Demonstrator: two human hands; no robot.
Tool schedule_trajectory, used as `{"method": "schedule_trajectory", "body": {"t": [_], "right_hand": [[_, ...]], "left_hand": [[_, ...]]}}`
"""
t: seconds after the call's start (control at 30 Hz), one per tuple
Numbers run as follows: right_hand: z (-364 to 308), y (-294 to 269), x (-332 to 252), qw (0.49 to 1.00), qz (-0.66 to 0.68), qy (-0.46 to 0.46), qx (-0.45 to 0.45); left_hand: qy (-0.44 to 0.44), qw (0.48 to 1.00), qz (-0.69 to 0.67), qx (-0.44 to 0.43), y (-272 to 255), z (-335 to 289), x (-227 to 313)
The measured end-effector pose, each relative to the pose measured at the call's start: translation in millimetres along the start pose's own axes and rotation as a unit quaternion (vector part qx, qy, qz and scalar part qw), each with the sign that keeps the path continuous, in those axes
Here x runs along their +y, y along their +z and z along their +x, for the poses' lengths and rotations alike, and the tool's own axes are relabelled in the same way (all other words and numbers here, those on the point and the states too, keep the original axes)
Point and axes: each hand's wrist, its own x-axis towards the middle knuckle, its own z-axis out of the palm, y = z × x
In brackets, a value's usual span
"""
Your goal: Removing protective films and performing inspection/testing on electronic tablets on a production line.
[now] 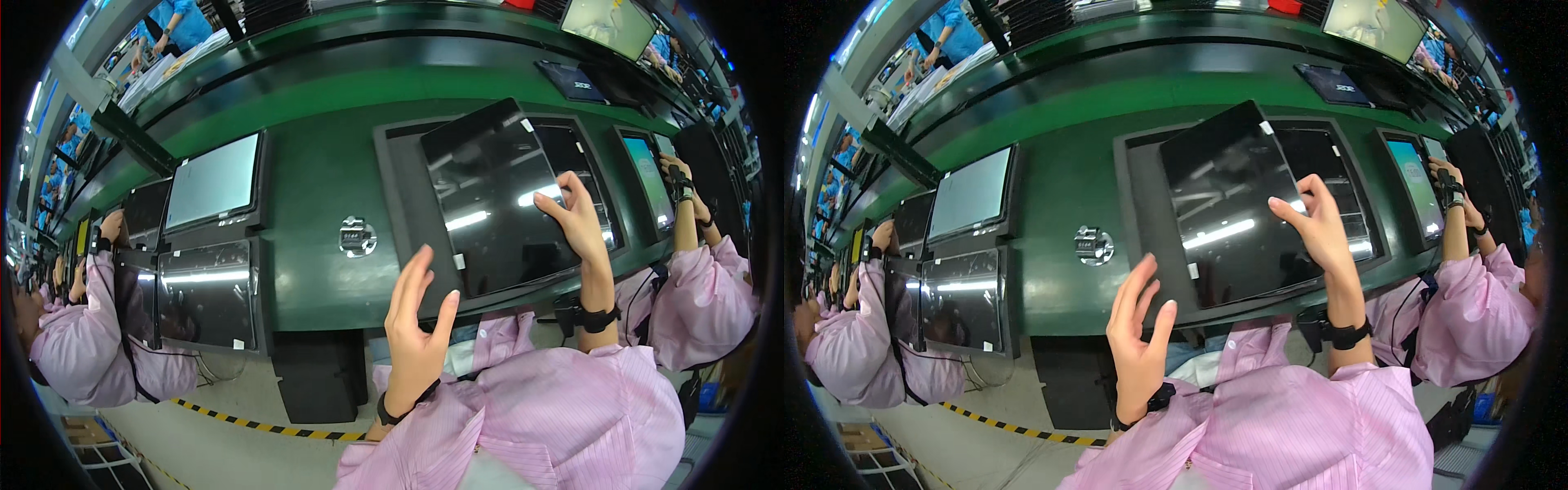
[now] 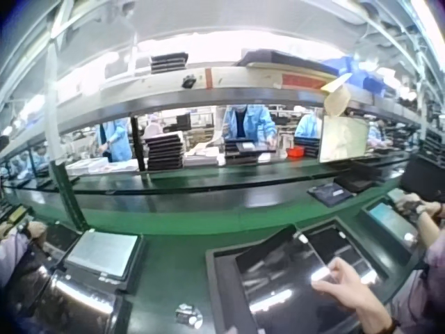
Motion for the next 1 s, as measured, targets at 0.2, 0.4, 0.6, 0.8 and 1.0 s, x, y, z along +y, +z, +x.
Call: {"method": "schedule_trajectory", "body": {"t": [0.2, 0.4, 0.6, 0.8, 1.0], "right_hand": [[-0.8, -12.7, 7.1, 0.985, 0.165, 0.049, -0.022], [4.1, -16.4, 9.8, 0.969, 0.227, 0.083, -0.042], [-1.3, -13.2, 12.6, 0.955, 0.271, 0.115, -0.035], [-2.8, -15.1, 16.5, 0.955, 0.275, 0.107, -0.038], [-5.7, -11.2, 11.0, 0.959, 0.268, 0.087, -0.036]], "left_hand": [[-0.184, 0.943, -0.246, -0.126, 17.1, 19.8, -3.7], [-0.209, 0.889, -0.374, -0.162, 12.1, 26.3, 3.8], [-0.204, 0.831, -0.478, -0.2, 13.9, 23.3, 3.7], [-0.209, 0.834, -0.471, -0.197, 11.4, 20.6, 8.4], [-0.203, 0.839, -0.465, -0.197, 8.6, 18.3, 7.4]]}}
